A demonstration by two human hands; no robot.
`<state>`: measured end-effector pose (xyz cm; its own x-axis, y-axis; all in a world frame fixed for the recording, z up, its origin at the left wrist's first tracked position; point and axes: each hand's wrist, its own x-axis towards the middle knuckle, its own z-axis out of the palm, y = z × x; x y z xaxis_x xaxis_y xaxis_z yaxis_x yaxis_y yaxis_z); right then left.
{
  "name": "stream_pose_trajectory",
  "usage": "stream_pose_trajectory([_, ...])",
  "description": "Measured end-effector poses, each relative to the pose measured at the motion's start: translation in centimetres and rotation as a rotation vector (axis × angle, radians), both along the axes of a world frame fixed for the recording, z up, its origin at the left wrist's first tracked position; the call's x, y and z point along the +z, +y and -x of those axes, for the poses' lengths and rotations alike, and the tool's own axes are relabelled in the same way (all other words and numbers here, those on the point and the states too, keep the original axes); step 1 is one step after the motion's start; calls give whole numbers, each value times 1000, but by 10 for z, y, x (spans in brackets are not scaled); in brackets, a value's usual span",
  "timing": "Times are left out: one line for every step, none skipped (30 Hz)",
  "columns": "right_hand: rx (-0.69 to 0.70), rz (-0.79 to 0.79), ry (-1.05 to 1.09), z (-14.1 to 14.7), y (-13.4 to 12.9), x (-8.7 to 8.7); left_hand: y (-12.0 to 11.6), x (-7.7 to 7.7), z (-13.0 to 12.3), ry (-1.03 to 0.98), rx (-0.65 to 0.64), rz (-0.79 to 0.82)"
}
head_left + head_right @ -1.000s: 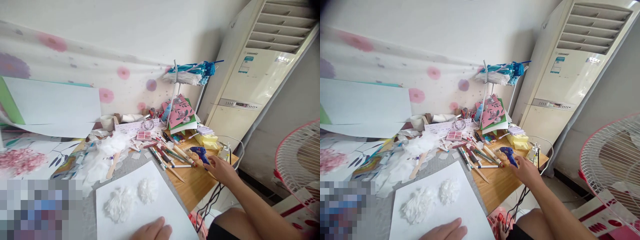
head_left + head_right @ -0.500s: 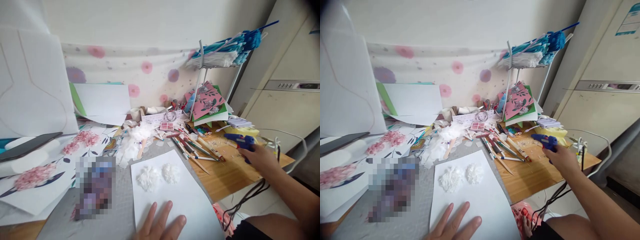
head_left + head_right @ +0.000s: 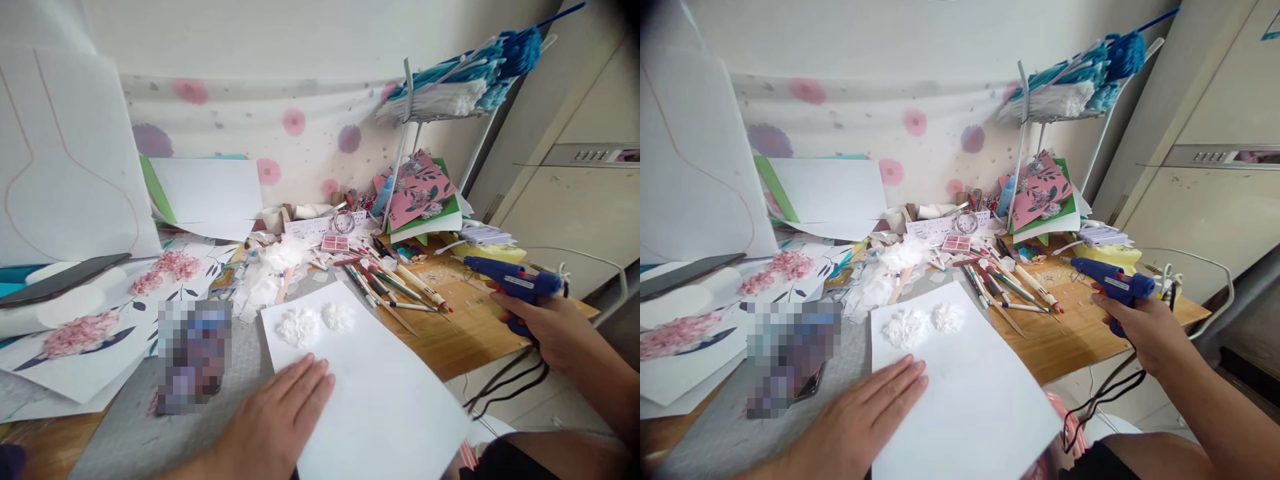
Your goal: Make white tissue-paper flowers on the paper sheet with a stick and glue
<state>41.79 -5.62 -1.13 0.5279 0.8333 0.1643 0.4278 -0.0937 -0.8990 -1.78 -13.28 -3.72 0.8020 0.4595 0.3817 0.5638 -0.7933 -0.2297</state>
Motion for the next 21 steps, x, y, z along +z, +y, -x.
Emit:
stream_pose_trajectory([25,-16,46,4,-3,2,2,2,0,23,36,50])
stream_pose_trajectory([52,-26,79,9,-5,5,5,4,-1,48,72,102])
stream_pose_trajectory([83,-27,108,16,-9,7,7,4,-2,70,105,155])
stream_pose_trajectory([116,-21,138,24,-12,10,9,4,-2,103,129,215])
stream_pose_trajectory([153,-7,167,32,-16,12,12,4,-3,140,153,274])
stream_pose_trajectory([197,16,202,42,-20,14,14,6,-3,176,188,330])
stream_pose_trajectory([242,46,233,51,-23,16,15,8,-3,209,224,375])
stream_pose_trajectory([291,82,245,61,-27,16,17,12,-2,235,256,410])
stream_pose_trajectory([335,125,238,71,-30,17,17,18,-2,250,279,436])
stream_pose_trajectory([385,166,209,80,-33,16,17,24,-2,256,284,457])
stream_pose_trajectory([444,199,168,90,-34,15,16,30,-3,256,268,477])
stream_pose_trajectory([511,236,123,99,-35,13,14,35,-5,242,227,491])
stream_pose_trajectory([585,271,76,108,-35,12,12,39,-8,225,160,500])
stream_pose_trajectory([666,310,33,116,-34,10,9,39,-13,181,96,487])
stream_pose_trajectory([747,351,-3,125,-32,9,7,36,-18,100,14,431])
stream_pose_trajectory([812,384,-36,133,-29,7,5,31,-24,30,-53,361])
stream_pose_trajectory([866,400,-71,141,-27,6,3,23,-30,-72,-65,256])
stream_pose_trajectory([918,398,-114,148,-24,6,3,14,-35,-132,-81,169])
stream_pose_trajectory([963,382,-165,154,-21,6,3,6,-38,-169,-100,112])
stream_pose_trajectory([1003,362,-221,159,-18,6,4,-2,-40,-203,-118,81])
stream_pose_trajectory([1041,344,-279,163,-15,8,5,-8,-41,-227,-136,72])
